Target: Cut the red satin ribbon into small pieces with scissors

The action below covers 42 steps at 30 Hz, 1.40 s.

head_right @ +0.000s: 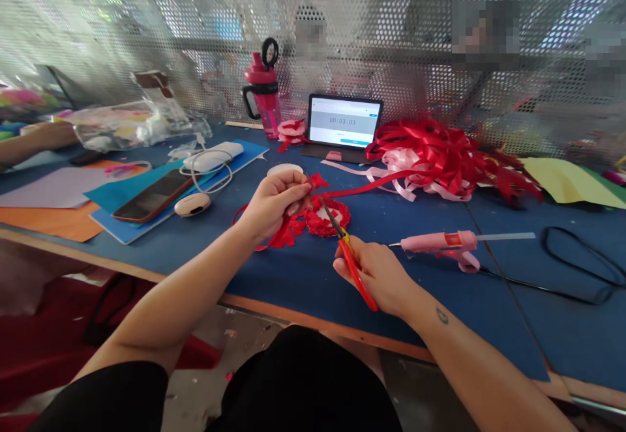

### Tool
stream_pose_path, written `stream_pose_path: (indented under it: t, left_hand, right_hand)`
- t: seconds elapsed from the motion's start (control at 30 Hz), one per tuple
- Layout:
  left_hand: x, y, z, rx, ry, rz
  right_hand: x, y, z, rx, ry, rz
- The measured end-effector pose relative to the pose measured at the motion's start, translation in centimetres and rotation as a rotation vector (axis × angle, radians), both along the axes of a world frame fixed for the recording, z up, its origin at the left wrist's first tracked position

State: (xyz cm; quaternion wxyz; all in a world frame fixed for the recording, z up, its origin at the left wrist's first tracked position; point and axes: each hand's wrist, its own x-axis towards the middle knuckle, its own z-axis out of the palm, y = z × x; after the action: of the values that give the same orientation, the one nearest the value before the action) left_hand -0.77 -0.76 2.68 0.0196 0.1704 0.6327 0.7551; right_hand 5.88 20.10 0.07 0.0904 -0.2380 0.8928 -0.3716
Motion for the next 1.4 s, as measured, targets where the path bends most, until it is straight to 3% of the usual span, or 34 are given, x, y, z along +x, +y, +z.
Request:
stream_pose_path:
  t: [0.33,0.73,1.0,1.17,1.3,1.4]
  left_hand:
    - [-0.1,-0.2,0.0,-0.022,0.000,-0.023]
    - [-0.1,-0.2,0.2,0.000,-0.004,-0.024]
    - [-0.8,-0.4,-0.3,-0.054,0.034,0.051]
    - [-3.6,-0.8,-2.2,-0.318,0.022,0.109]
    - [-7.0,-1.1,-3.0,-0.848,0.267,0.256]
    - [-9.7,-1.0,-2.8,-1.190,0.539,0.244]
  right_hand:
    - [-0.4,0.3,-1.3,-0.104,-0.063,0.001]
    - [-0.2,-0.4,-0.5,-0.172,-0.094,-0.068]
    - [-0.2,-0.4,-1.0,-0.321,-0.239,-0.102]
    - [-0.2,-0.4,-1.8,-0.424,-0.298,-0.023]
    - [-0.4,-0.3,-2.7,-0.536,-0.366,0.025]
    - [-0.3,-0.7,-3.3,-0.646,-0.428,0.042]
